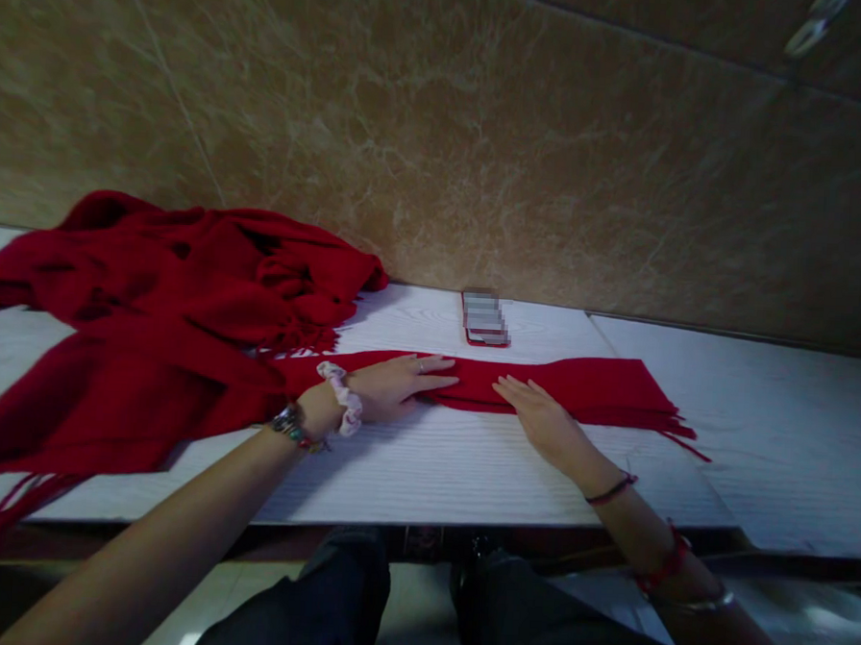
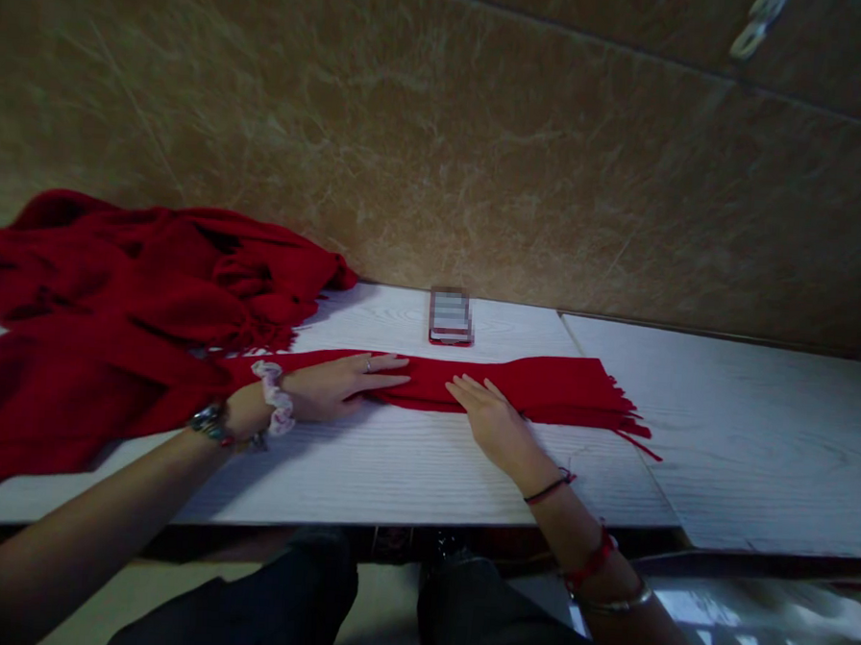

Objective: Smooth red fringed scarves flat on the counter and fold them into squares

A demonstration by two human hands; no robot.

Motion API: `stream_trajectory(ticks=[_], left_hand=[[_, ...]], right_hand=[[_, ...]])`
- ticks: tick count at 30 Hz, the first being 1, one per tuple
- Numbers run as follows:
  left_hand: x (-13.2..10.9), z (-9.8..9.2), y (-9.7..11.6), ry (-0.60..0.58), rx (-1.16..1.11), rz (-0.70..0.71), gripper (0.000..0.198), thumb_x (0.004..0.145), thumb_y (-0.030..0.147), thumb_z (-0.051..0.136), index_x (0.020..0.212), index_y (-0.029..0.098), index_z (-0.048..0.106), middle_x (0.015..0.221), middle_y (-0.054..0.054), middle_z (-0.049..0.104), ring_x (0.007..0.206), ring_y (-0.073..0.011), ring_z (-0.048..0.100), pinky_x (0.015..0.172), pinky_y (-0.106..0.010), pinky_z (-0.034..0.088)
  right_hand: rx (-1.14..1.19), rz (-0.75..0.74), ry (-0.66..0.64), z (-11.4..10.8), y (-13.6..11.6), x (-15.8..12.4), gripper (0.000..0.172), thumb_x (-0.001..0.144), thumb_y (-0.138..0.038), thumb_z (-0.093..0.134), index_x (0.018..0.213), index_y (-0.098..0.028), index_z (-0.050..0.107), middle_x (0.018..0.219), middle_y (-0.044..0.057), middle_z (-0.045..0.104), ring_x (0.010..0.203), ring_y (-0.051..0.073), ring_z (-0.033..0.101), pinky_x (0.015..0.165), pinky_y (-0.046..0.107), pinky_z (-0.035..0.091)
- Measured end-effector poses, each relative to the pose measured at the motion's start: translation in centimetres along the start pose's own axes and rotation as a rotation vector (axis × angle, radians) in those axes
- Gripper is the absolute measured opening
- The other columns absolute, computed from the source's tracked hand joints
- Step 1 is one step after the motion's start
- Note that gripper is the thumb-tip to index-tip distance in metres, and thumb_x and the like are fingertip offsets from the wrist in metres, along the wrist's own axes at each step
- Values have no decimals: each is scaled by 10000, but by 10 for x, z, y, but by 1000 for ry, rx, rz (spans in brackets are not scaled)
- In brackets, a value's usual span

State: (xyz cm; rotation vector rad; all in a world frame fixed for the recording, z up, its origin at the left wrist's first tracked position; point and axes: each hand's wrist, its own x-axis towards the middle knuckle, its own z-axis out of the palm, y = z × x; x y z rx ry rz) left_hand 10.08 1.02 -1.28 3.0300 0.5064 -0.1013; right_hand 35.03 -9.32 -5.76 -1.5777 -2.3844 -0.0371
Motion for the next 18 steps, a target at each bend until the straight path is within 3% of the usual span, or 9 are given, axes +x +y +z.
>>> stream_trajectory(ticks=[4, 8, 13, 18], left_hand=[[-6, 5, -6, 28, -122, 23, 504, 854, 185, 362, 1352, 178, 291, 1424, -58, 255, 1302, -144, 218, 1052, -284, 206], [-21, 12, -15, 52, -125, -88, 520, 899, 344, 306, 1373, 140, 241, 1444, -102, 177, 1323, -188, 147, 1055, -332, 187], [-46, 22, -31, 45, -46, -81, 484, 908, 288, 226, 1377, 168, 234, 1440, -62, 208, 1325, -178, 143, 1063, -371, 151], [-53, 13, -36, 49, -30, -65, 464, 875, 263, 284, 1318, 151, 367, 1399, -80, 302, 1283, -186, 263, 1045, -343, 218]], right_hand=[[-29, 3, -19, -1, -1, -1, 577, 745, 22, 275, 1269, -156, 440, 1318, 76, 456, 1250, 144, 336, 1047, 411, 274], [-43, 9, -20, 0, 0, -3, 568, 745, 27, 277, 1250, -156, 461, 1308, 71, 469, 1248, 143, 338, 1049, 408, 273], [-22, 22, -20, 3, 4, -4, 577, 737, 35, 267, 1245, -151, 466, 1304, 67, 474, 1240, 134, 349, 1046, 387, 280], [1, 18, -20, 2, 3, -3, 567, 739, 30, 269, 1239, -142, 472, 1309, 69, 470, 1243, 132, 344, 1050, 381, 269]])
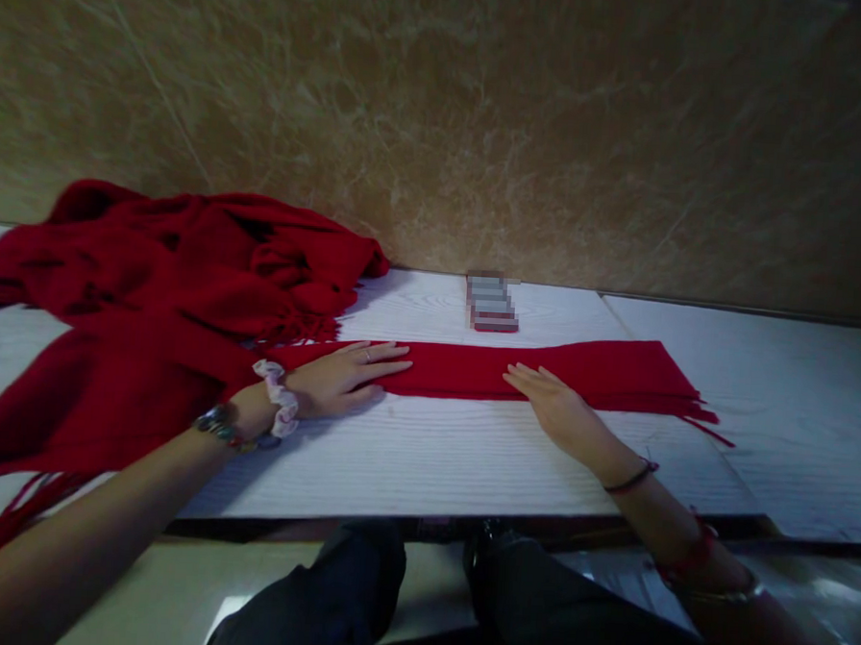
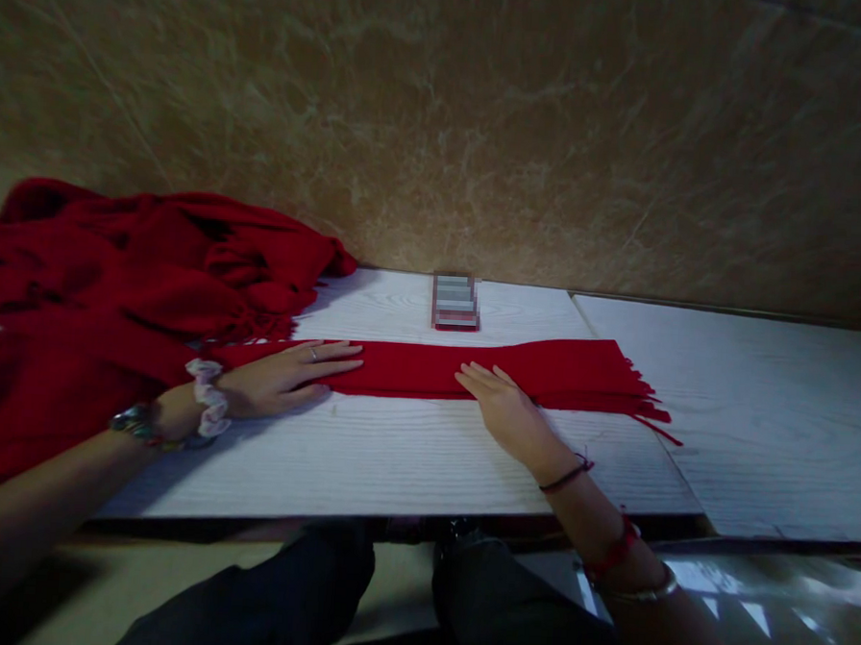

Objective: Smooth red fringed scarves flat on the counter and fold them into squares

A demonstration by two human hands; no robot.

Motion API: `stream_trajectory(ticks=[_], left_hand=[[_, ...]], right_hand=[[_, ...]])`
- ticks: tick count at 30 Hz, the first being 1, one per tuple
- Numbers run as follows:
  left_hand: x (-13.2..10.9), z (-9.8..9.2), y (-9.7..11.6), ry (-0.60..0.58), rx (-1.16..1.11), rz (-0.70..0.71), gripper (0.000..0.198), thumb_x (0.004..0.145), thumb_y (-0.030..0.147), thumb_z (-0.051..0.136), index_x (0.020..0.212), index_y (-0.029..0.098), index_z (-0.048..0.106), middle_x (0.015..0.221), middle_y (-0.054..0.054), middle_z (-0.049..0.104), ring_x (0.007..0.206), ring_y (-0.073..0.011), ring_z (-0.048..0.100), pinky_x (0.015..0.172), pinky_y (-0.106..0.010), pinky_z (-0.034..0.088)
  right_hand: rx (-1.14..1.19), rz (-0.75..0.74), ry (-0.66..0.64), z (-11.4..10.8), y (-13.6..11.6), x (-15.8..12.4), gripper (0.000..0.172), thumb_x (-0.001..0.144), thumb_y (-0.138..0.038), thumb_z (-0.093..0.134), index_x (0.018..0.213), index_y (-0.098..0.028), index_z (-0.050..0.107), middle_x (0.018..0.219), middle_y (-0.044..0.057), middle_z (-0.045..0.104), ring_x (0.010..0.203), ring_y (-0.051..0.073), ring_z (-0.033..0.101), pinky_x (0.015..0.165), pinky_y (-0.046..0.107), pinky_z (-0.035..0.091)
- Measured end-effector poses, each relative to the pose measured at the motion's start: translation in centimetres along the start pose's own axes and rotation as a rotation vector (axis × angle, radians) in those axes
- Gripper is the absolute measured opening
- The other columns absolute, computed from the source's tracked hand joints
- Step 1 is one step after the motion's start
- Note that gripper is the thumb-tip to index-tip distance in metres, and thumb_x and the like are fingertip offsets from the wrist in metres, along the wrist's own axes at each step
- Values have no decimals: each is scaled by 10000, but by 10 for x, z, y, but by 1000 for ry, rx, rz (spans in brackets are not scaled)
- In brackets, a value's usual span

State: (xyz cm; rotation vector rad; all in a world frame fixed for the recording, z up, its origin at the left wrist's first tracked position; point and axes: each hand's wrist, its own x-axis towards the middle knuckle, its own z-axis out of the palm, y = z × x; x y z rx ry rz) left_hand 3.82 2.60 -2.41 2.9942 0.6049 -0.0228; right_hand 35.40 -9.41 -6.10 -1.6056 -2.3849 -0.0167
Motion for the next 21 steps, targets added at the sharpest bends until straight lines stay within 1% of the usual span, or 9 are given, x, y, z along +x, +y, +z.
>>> stream_trajectory(ticks=[2, 4, 7, 10, 13, 16, 18, 21], left_hand=[[8, -7, 6, 12, 13, -6, 455, 854, 279, 345, 1280, 140, 426, 1362, -98, 359, 1240, -194, 336, 1026, -320, 263], [21, -12, 14, 20, 43, -10, 452, 826, 259, 402, 1261, 146, 453, 1338, -98, 391, 1214, -203, 369, 1015, -322, 284], [39, -12, 24, 10, 73, 14, 493, 781, 159, 432, 1273, 174, 435, 1365, -74, 360, 1237, -199, 336, 1030, -331, 264], [48, -3, 30, -37, 34, 8, 537, 788, 115, 390, 1322, 165, 350, 1415, -69, 273, 1283, -175, 261, 1052, -340, 220], [47, 4, 31, -90, -12, -22, 527, 847, 156, 324, 1367, 170, 237, 1446, -62, 182, 1321, -183, 160, 1057, -413, 169], [41, 3, 30, -115, -21, -22, 516, 867, 186, 304, 1374, 192, 211, 1452, -46, 161, 1329, -192, 122, 1053, -436, 151], [37, -1, 29, -97, -16, -3, 537, 844, 148, 312, 1371, 202, 225, 1442, -33, 201, 1324, -181, 147, 1059, -417, 146], [32, -7, 29, -3, -18, 39, 577, 813, 81, 297, 1371, 211, 231, 1422, -11, 265, 1314, -141, 181, 1072, -373, 127]], right_hand=[[12, 11, 8, -2, -1, 0, 551, 750, 23, 263, 1230, -135, 482, 1298, 79, 480, 1239, 138, 353, 1046, 387, 277], [20, 18, 18, -4, -3, 0, 540, 765, 11, 258, 1234, -135, 480, 1292, 82, 486, 1237, 143, 356, 1046, 390, 280], [28, 21, 24, -6, -3, -1, 534, 777, -4, 260, 1244, -150, 472, 1284, 78, 494, 1232, 152, 366, 1040, 407, 292], [33, 15, 27, -5, -3, 0, 540, 776, -9, 261, 1246, -169, 472, 1276, 67, 503, 1225, 156, 377, 1030, 421, 312], [19, 15, 47, -5, -3, 0, 546, 770, -2, 258, 1238, -174, 482, 1264, 58, 517, 1214, 150, 393, 1029, 407, 321], [14, 36, 99, -8, -5, 0, 531, 786, -9, 249, 1227, -176, 493, 1245, 57, 533, 1193, 144, 422, 1025, 393, 334], [17, 37, 159, -12, -8, -1, 505, 804, -22, 248, 1225, -154, 493, 1249, 70, 528, 1196, 143, 417, 1031, 385, 327], [35, 10, 240, -17, -11, -3, 476, 819, -37, 256, 1223, -131, 490, 1255, 78, 522, 1213, 139, 394, 1044, 382, 307]])
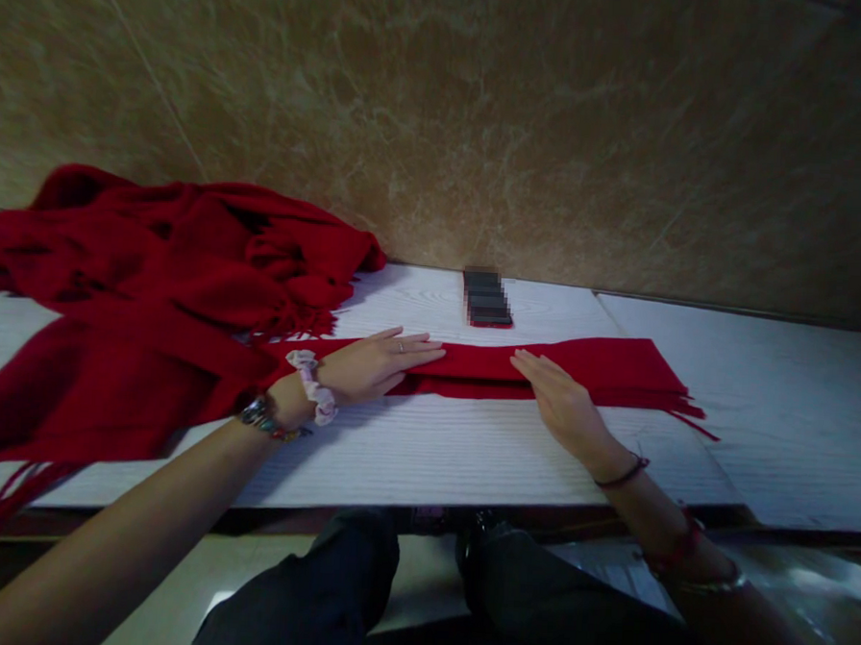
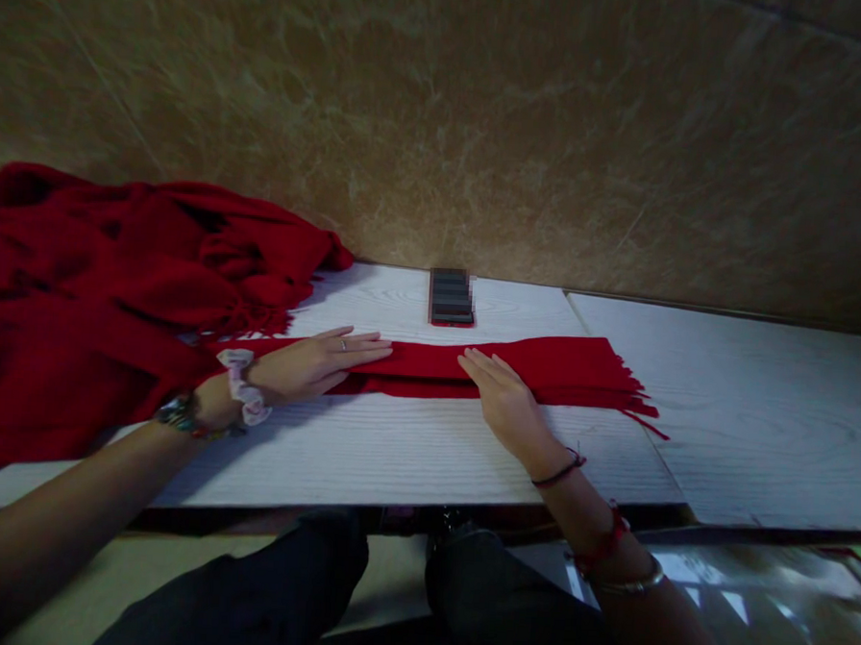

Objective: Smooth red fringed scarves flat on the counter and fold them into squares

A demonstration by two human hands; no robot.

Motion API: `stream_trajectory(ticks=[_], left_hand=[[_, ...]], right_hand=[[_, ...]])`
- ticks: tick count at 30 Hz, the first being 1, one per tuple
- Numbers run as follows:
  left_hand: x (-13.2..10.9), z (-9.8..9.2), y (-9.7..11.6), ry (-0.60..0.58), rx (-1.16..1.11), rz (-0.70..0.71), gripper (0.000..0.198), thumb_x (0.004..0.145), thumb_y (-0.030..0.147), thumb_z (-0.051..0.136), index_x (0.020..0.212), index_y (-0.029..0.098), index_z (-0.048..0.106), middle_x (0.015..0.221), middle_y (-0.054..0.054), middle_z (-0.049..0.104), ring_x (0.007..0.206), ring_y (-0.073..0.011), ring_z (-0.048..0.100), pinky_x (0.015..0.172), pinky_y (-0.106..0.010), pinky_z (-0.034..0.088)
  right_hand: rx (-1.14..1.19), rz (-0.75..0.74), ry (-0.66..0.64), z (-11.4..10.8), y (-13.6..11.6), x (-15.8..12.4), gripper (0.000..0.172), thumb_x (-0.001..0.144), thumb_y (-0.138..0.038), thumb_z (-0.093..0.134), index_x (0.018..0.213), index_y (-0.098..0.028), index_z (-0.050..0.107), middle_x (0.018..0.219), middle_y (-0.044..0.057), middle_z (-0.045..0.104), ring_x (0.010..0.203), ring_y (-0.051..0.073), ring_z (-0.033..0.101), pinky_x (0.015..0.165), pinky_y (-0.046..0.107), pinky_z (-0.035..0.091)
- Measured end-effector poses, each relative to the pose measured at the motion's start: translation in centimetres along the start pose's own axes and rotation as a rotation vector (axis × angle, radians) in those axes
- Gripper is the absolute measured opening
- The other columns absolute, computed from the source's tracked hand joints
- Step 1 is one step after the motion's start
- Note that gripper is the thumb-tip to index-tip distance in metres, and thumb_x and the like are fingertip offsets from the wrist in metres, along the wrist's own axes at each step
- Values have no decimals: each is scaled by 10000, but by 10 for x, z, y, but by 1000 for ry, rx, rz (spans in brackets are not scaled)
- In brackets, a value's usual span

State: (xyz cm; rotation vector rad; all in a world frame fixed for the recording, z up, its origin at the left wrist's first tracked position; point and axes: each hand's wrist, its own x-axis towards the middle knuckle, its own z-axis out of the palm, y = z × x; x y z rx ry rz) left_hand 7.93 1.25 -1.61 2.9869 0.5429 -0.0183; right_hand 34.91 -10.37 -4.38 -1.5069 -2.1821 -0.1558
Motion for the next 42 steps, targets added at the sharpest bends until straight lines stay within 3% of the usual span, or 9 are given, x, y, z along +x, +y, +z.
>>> stream_trajectory(ticks=[7, 12, 16, 24, 27, 30, 34, 38, 42], left_hand=[[-4, 9, 5, -111, -50, 58, 489, 872, 188, 297, 1351, 285, 281, 1457, 8, 135, 1332, -235, 81, 1042, -490, 151], [-5, 5, 9, -64, -33, 23, 518, 862, 180, 320, 1357, 321, 263, 1464, 15, 80, 1332, -258, 44, 1037, -524, 106], [-5, 7, 10, -143, -35, 17, 484, 883, 248, 331, 1346, 365, 261, 1459, 27, 89, 1328, -285, 40, 1012, -577, 90], [-7, 5, 8, -120, -87, 13, 404, 920, 328, 292, 1321, 378, 317, 1456, 30, 120, 1329, -270, 57, 1032, -530, 108], [8, -8, -1, -23, -117, -53, 405, 947, 351, 192, 1326, 333, 333, 1452, 24, 159, 1327, -233, 112, 1053, -434, 152], [39, -20, -17, 32, -66, -173, 442, 945, 388, 174, 1345, 266, 319, 1444, -15, 195, 1315, -237, 165, 1056, -395, 162], [81, -16, -36, 97, -40, -423, 511, 932, 434, 190, 1370, 183, 267, 1426, -90, 236, 1307, -256, 184, 1040, -391, 203], [93, 2, -39, 69, -74, -523, 531, 918, 473, 205, 1348, 179, 307, 1392, -124, 301, 1281, -302, 242, 991, -454, 270], [85, 5, -37, 44, -80, -519, 480, 896, 502, 276, 1294, 256, 382, 1393, -83, 309, 1274, -325, 240, 982, -489, 260]], right_hand=[[6, -51, -194, 1, 6, -6, 464, 805, -45, 301, 1191, -175, 525, 1230, 67, 546, 1185, 158, 434, 1014, 429, 340], [13, -31, -108, 0, 7, -7, 490, 808, -33, 284, 1227, -181, 490, 1266, 60, 514, 1228, 152, 375, 1032, 429, 312], [-6, -59, -214, 0, 8, -6, 492, 799, -28, 294, 1214, -187, 507, 1264, 65, 513, 1217, 162, 392, 1026, 442, 311], [46, -39, -285, -8, 4, -9, 417, 845, -136, 349, 1239, -181, 479, 1308, 74, 463, 1248, 170, 342, 1043, 451, 263], [84, -12, -213, -23, 9, 18, 380, 873, -252, 364, 1225, -205, 499, 1269, 52, 510, 1220, 179, 390, 1024, 430, 311], [23, 31, -27, -29, 23, 71, 386, 876, -218, 317, 1201, -194, 526, 1257, 46, 524, 1193, 176, 427, 1023, 393, 325], [-149, 152, -102, -2, 47, 130, 435, 798, -68, 335, 1186, -88, 530, 1262, 119, 509, 1235, 202, 369, 1031, 384, 304], [-171, 184, -157, 30, 62, 137, 362, 765, -63, 401, 1060, -31, 608, 1148, 182, 582, 1178, 244, 440, 1002, 372, 344], [-176, 197, -119, 26, 63, 124, 405, 800, -106, 368, 1167, -70, 536, 1250, 154, 510, 1221, 229, 385, 1018, 390, 318]])
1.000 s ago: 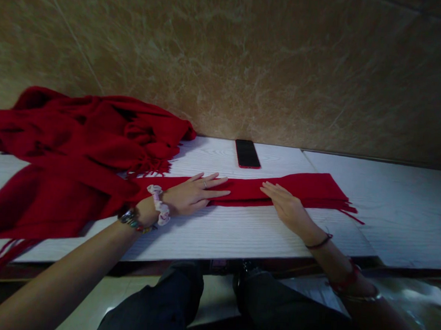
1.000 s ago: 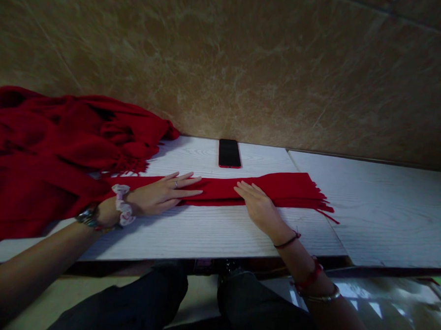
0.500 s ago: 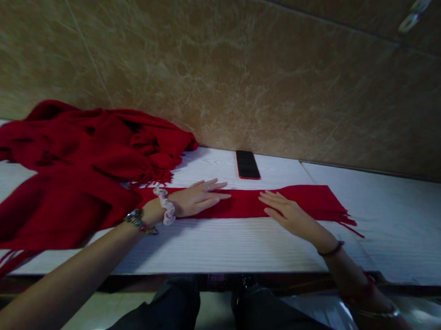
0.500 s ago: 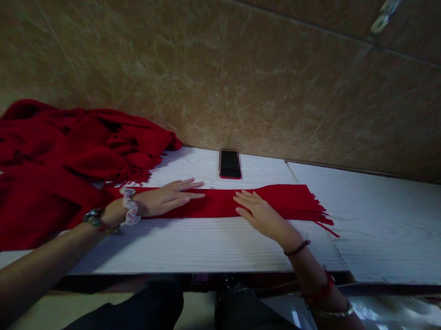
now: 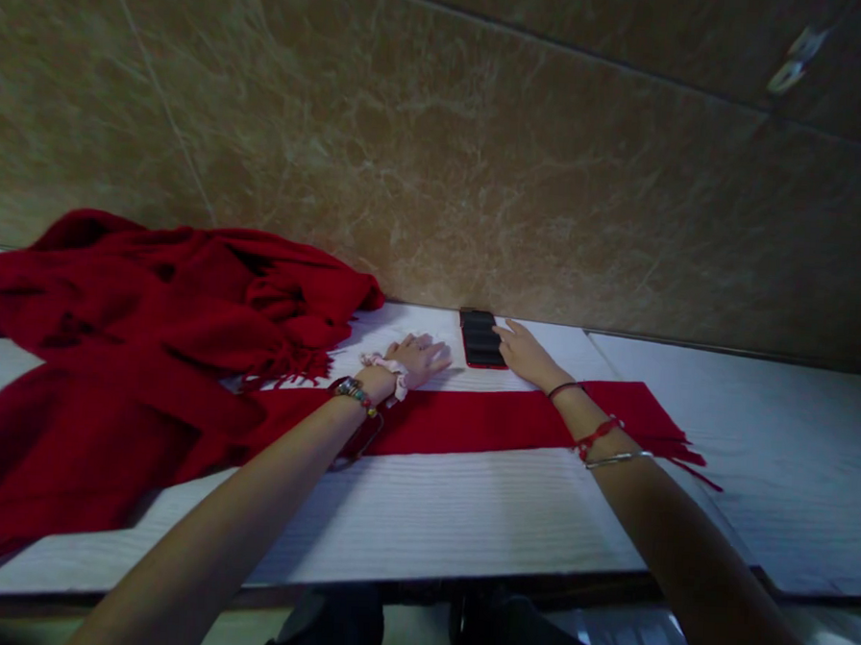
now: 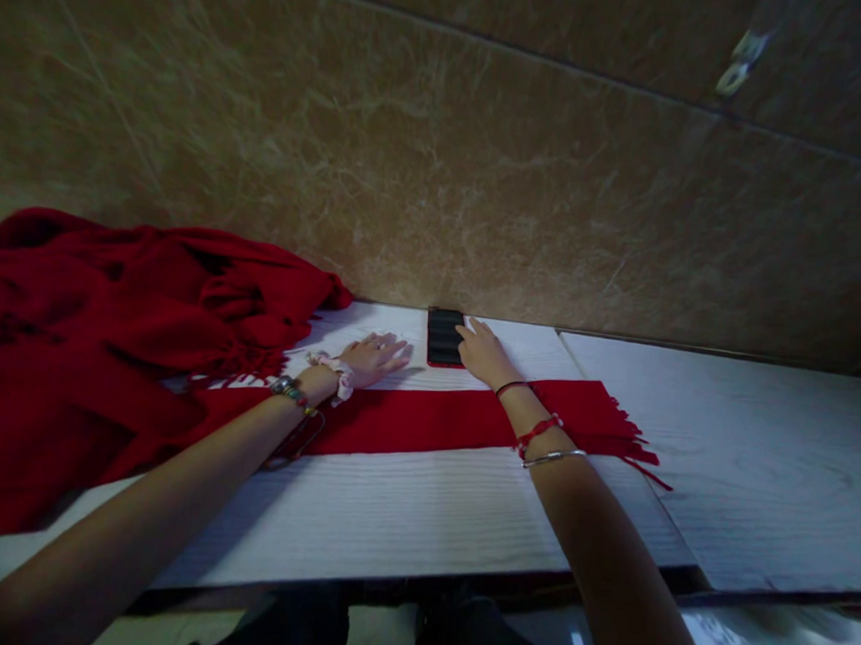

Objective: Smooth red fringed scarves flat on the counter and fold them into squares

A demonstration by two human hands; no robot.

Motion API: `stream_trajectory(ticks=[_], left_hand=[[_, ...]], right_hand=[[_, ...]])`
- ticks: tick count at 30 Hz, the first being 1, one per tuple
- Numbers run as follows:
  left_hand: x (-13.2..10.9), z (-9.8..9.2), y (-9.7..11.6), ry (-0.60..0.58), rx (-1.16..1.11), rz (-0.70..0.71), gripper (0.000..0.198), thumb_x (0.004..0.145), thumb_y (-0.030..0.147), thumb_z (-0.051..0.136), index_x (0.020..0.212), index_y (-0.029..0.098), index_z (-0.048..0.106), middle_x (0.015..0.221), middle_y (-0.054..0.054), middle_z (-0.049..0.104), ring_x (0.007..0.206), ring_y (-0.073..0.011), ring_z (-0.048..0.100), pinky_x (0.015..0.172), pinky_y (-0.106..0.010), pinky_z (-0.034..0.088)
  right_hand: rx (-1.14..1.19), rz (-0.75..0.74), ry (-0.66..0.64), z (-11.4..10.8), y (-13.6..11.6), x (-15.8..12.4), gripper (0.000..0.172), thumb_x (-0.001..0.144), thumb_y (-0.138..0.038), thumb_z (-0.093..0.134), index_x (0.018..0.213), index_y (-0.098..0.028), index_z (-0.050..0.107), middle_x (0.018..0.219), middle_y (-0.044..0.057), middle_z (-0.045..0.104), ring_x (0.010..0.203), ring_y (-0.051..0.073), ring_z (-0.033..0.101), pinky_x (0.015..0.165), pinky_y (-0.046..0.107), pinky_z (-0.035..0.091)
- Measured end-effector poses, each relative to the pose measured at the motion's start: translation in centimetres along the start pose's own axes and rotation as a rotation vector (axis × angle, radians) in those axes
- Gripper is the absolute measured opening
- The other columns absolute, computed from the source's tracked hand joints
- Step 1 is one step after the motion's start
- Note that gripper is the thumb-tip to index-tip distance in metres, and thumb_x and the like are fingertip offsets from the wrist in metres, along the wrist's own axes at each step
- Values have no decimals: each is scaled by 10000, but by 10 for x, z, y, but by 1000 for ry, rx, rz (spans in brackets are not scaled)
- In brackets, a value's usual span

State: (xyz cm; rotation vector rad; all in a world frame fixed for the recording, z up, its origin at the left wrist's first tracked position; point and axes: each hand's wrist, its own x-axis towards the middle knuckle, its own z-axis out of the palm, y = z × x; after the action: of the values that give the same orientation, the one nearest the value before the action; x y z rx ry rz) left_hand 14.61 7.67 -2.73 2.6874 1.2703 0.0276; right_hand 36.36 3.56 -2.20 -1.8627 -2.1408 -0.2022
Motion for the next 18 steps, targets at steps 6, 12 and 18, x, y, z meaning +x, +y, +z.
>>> stream_trajectory(ticks=[6, 12, 18], left_hand=[[-30, -9, 11, 9, 17, 81, 568, 897, 529, 223, 1368, 213, 262, 1430, -133, 203, 1299, -339, 159, 990, -496, 237], [-62, 13, 23, 13, 92, 178, 563, 889, 524, 272, 1374, 237, 257, 1430, -105, 220, 1305, -308, 166, 1009, -482, 223], [-67, 13, 29, 44, 144, 161, 566, 887, 460, 303, 1379, 187, 245, 1446, -94, 165, 1324, -275, 112, 1027, -489, 186]], right_hand=[[159, -44, 63, -13, -21, -54, 397, 860, -243, 338, 1203, -129, 500, 1281, 129, 483, 1206, 198, 404, 1012, 377, 328], [80, -79, -137, -1, -47, -103, 470, 880, -308, 326, 1289, -93, 409, 1356, 165, 385, 1268, 260, 302, 1018, 451, 273], [52, -94, -180, -10, -65, -99, 485, 894, -335, 279, 1340, -155, 336, 1418, 100, 294, 1297, 260, 232, 1015, 485, 248]])
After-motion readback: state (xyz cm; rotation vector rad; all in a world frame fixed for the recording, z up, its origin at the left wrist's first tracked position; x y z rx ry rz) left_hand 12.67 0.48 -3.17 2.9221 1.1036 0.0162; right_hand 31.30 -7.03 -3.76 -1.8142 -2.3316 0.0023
